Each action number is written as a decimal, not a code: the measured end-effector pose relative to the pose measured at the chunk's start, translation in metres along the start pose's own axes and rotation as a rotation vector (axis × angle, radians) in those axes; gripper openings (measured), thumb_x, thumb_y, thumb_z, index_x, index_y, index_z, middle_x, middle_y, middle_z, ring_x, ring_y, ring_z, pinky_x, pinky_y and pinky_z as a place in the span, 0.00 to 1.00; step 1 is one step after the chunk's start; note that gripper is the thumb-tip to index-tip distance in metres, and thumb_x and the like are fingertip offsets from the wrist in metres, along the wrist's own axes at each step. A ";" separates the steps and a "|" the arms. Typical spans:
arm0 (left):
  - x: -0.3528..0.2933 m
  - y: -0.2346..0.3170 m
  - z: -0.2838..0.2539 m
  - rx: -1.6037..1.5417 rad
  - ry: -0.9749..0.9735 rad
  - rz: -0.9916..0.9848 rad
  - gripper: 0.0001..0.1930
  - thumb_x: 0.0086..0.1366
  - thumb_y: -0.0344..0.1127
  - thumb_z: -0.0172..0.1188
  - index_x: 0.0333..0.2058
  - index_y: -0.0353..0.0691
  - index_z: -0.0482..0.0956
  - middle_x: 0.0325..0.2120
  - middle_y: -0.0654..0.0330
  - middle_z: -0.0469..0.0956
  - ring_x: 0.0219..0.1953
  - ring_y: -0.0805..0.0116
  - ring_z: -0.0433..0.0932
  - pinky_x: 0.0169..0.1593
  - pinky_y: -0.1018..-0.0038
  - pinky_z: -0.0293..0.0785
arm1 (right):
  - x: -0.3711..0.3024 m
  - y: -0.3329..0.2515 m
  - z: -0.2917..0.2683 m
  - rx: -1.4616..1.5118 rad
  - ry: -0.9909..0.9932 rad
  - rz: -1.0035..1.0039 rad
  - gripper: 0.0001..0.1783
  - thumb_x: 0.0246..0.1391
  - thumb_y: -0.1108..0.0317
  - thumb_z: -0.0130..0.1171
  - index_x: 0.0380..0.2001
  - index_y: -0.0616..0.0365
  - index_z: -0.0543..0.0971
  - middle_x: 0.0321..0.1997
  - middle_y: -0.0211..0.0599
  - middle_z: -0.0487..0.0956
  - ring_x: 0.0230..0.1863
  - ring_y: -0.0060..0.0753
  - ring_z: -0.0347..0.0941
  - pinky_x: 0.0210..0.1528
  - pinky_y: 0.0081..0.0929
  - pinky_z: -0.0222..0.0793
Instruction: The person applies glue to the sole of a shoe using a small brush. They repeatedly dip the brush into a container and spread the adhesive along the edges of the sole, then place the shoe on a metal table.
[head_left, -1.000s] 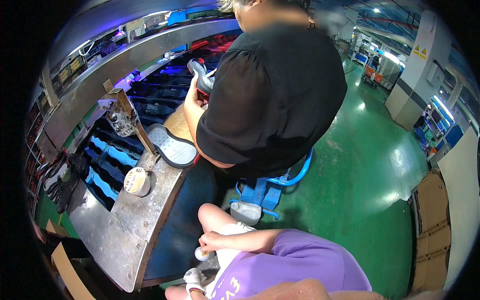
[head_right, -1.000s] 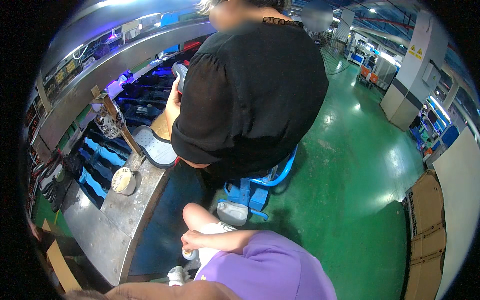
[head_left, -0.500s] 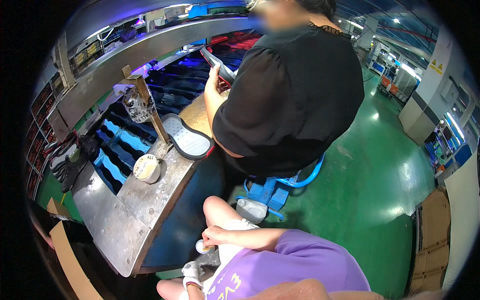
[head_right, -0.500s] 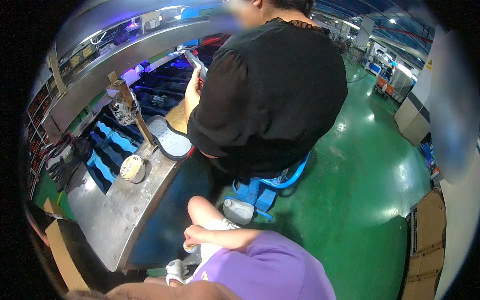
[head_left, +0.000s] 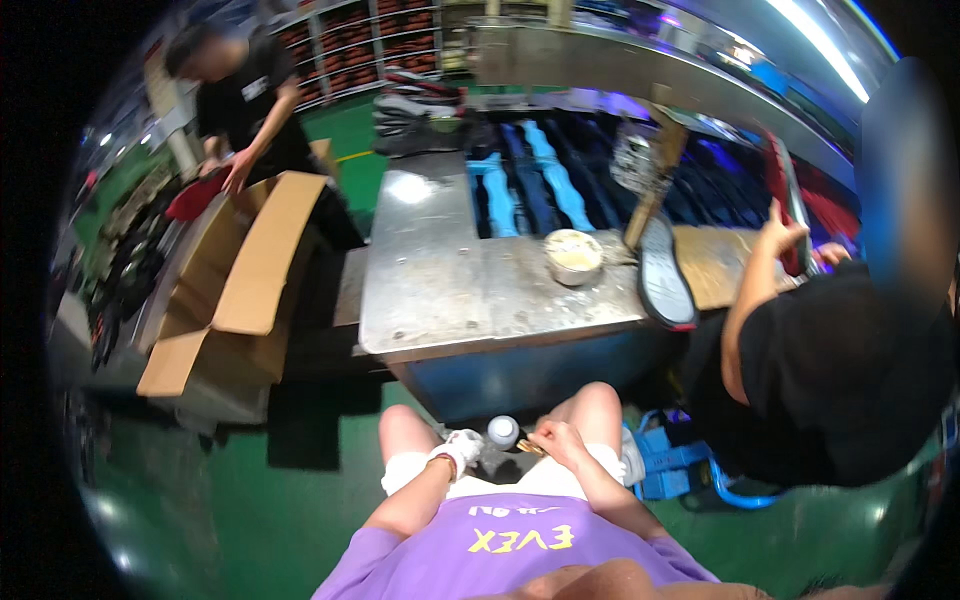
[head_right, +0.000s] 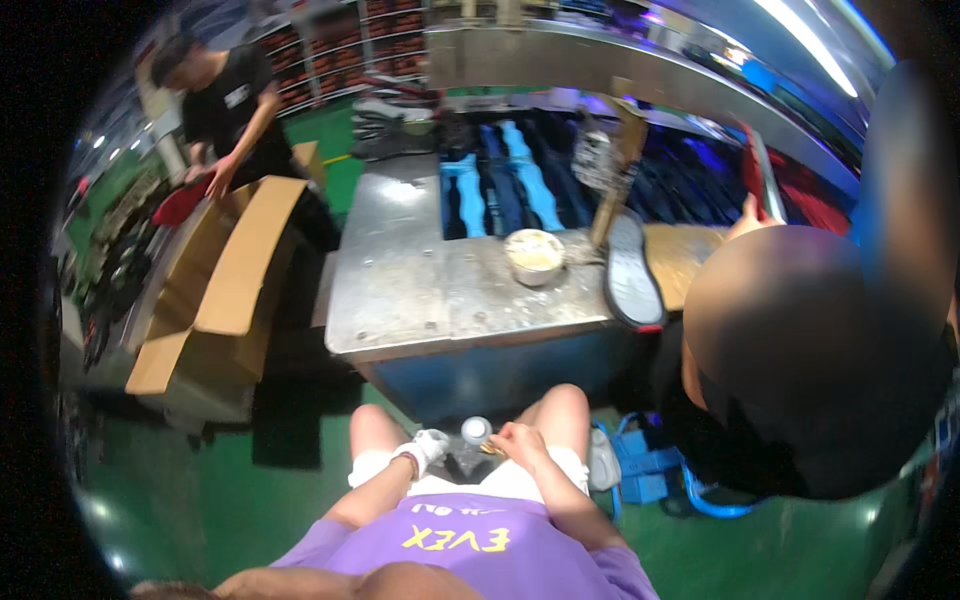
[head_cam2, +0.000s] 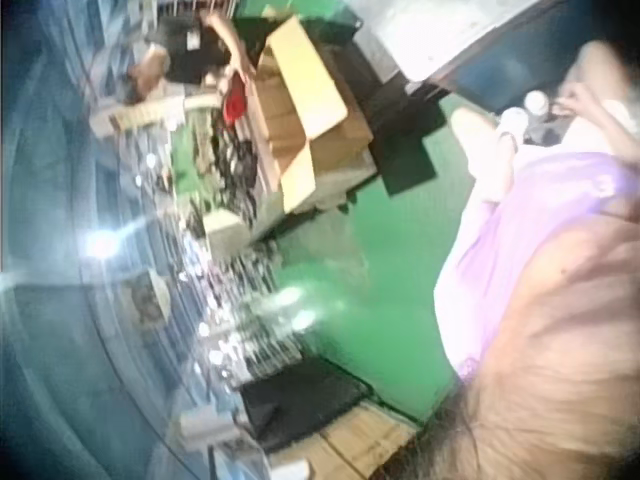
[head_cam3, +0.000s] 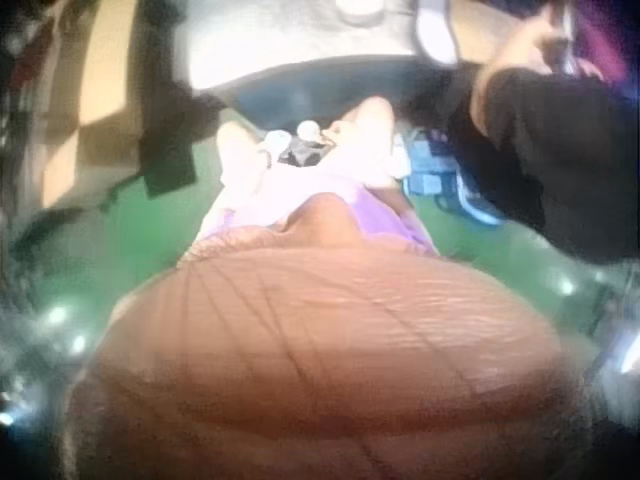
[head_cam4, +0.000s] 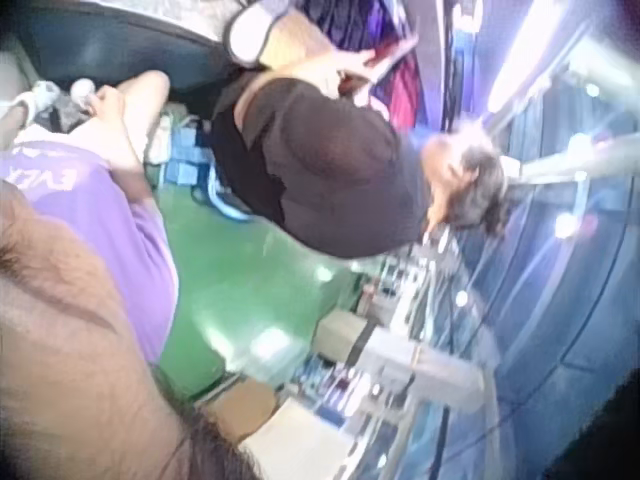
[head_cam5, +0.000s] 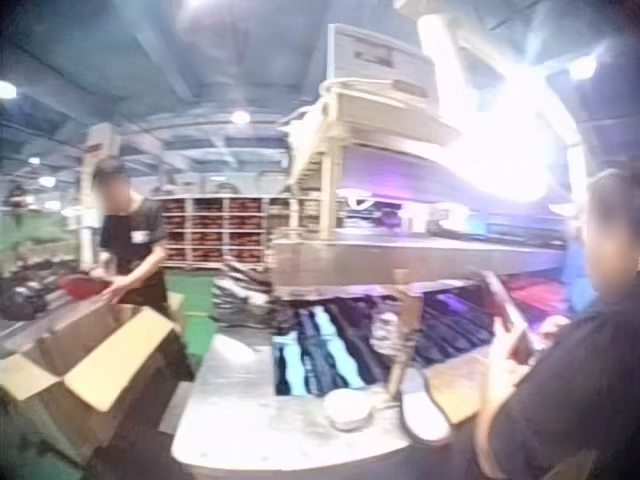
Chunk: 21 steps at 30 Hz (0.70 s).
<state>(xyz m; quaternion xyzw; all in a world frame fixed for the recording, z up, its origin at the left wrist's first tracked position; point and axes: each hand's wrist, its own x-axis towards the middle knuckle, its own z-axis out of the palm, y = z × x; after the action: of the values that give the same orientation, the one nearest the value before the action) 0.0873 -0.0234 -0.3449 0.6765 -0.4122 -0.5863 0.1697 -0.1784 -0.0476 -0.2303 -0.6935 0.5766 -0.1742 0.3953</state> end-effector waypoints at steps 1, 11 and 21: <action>0.001 0.005 0.000 -0.017 0.004 -0.014 0.13 0.67 0.38 0.54 0.43 0.37 0.80 0.30 0.54 0.80 0.31 0.62 0.80 0.35 0.66 0.81 | 0.002 0.004 0.001 0.007 0.012 -0.033 0.18 0.52 0.54 0.69 0.28 0.61 0.83 0.25 0.43 0.82 0.28 0.34 0.80 0.33 0.33 0.73; 0.005 0.023 0.014 0.239 0.083 0.091 0.14 0.60 0.41 0.59 0.41 0.43 0.86 0.35 0.50 0.85 0.41 0.53 0.85 0.43 0.61 0.79 | 0.023 0.020 0.014 0.048 0.001 -0.070 0.18 0.50 0.57 0.70 0.26 0.64 0.83 0.24 0.48 0.83 0.28 0.43 0.82 0.35 0.35 0.75; 0.007 0.007 0.006 0.617 0.117 0.223 0.12 0.61 0.38 0.57 0.37 0.43 0.87 0.33 0.52 0.85 0.38 0.55 0.86 0.38 0.65 0.79 | 0.012 0.001 0.001 0.126 -0.093 -0.054 0.16 0.53 0.61 0.69 0.26 0.66 0.83 0.22 0.37 0.82 0.25 0.23 0.76 0.30 0.27 0.72</action>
<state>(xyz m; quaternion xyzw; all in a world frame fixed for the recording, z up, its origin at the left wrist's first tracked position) 0.0789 -0.0311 -0.3459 0.6794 -0.6313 -0.3715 0.0433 -0.1750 -0.0583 -0.2340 -0.6902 0.5264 -0.1883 0.4595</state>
